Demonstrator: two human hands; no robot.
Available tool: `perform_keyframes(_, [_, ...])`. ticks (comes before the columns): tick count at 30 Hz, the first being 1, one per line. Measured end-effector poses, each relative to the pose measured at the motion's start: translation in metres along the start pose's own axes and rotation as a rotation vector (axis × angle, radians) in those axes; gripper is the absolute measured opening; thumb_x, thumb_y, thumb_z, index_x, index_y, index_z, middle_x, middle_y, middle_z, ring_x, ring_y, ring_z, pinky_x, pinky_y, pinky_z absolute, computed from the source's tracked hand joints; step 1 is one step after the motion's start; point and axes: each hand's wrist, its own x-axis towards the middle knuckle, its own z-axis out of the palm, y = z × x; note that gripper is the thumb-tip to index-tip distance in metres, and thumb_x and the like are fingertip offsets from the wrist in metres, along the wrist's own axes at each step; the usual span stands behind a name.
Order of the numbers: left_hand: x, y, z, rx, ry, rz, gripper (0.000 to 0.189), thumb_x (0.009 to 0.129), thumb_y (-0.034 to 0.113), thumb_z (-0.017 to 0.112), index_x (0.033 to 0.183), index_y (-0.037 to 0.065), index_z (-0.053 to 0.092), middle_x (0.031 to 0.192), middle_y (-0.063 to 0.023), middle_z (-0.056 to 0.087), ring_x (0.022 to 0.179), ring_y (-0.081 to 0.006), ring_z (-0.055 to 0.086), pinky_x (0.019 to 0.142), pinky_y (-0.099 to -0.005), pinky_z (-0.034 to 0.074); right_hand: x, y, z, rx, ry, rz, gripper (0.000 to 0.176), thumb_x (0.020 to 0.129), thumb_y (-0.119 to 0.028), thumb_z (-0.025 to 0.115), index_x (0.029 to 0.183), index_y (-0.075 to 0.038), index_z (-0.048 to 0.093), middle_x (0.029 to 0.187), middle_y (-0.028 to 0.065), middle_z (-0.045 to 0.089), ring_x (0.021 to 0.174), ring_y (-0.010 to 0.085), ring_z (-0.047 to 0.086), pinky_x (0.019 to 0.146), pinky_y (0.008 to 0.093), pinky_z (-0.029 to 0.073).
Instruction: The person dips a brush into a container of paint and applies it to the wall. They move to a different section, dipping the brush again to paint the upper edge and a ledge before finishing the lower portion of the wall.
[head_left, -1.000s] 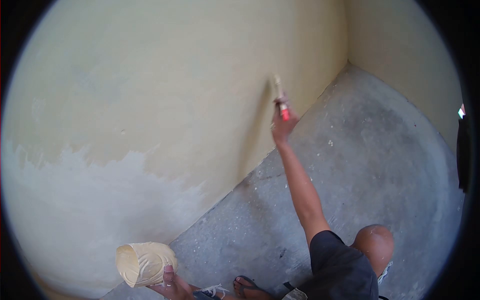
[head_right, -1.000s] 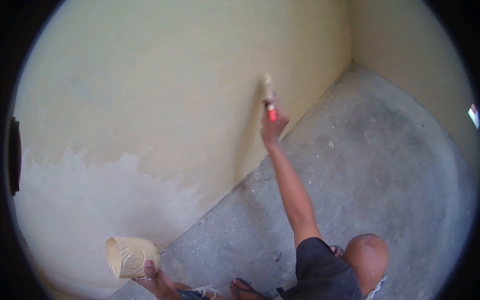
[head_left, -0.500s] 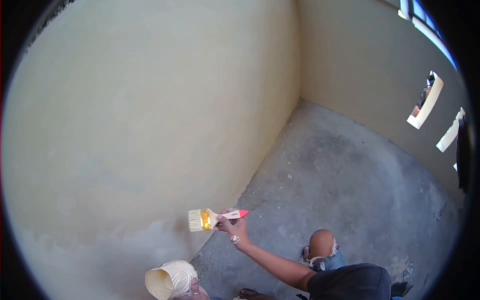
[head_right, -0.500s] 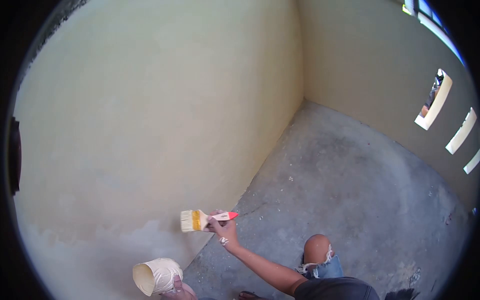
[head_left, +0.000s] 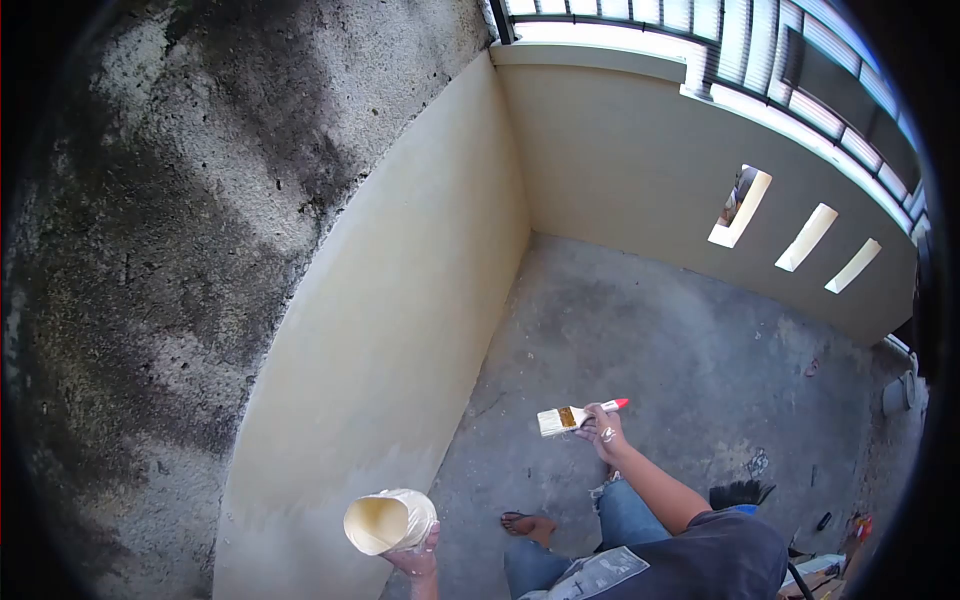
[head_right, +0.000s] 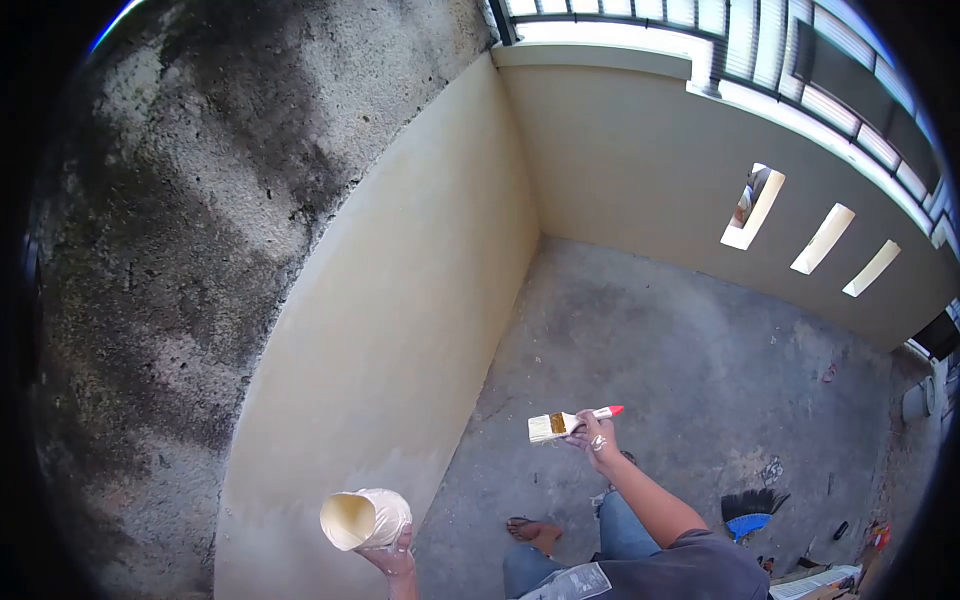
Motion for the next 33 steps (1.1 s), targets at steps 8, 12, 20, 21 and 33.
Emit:
perform_keyframes(8, [-0.04,0.17,0.1,-0.099,-0.028,-0.13,0.1,0.062,0.028,0.093,0.137,0.0,0.032,0.128,-0.0131,0.053,0.114,-0.0248,0.057,0.096,-0.0399,0.05,-0.077,-0.104,-0.105,0.139,0.073,0.013,0.027,0.089,-0.025,0.061,0.106,-0.006,0.053,0.098,0.0107,0.06,0.085,0.0203,0.062,0.072,0.0315,0.055])
perform_keyframes(12, [-0.091,0.21,0.185,-0.077,-0.056,-0.228,0.112,0.063,0.033,0.091,0.142,0.003,0.018,0.134,-0.0157,0.043,0.121,-0.0286,0.051,0.102,-0.0436,0.044,-0.085,-0.175,-0.195,0.16,0.131,-0.014,0.026,0.089,-0.025,0.062,0.104,-0.005,0.053,0.096,0.0102,0.061,0.084,0.0193,0.062,0.071,0.0281,0.054])
perform_keyframes(20, [-0.134,0.28,0.336,-0.191,-0.307,-0.255,0.079,0.063,0.028,0.092,0.122,-0.001,0.049,0.111,-0.0106,0.065,0.101,-0.0223,0.065,0.091,-0.0357,0.052,-0.059,-0.344,-0.376,0.412,0.455,-0.346,0.024,0.089,-0.028,0.06,0.098,-0.005,0.057,0.094,0.0071,0.065,0.084,0.0156,0.064,0.071,0.0231,0.053])
perform_keyframes(21, [-0.136,0.283,0.351,-0.258,-0.399,-0.298,0.082,0.063,0.029,0.092,0.124,-0.001,0.046,0.112,-0.0111,0.064,0.102,-0.0225,0.064,0.091,-0.0358,0.052,-0.05,-0.363,-0.391,0.397,0.448,-0.343,0.024,0.089,-0.028,0.06,0.098,-0.005,0.057,0.094,0.0071,0.065,0.084,0.0156,0.064,0.071,0.0231,0.053])
perform_keyframes(33, [-0.063,0.323,0.576,-0.537,-0.436,-0.052,0.095,0.059,0.027,0.094,0.134,0.004,0.04,0.127,-0.0114,0.052,0.119,-0.0225,0.054,0.102,-0.037,0.044,0.032,-0.514,-0.41,0.293,0.371,-0.35,0.022,0.092,-0.026,0.056,0.098,-0.006,0.059,0.093,0.0078,0.065,0.077,0.016,0.062,0.069,0.0241,0.054])
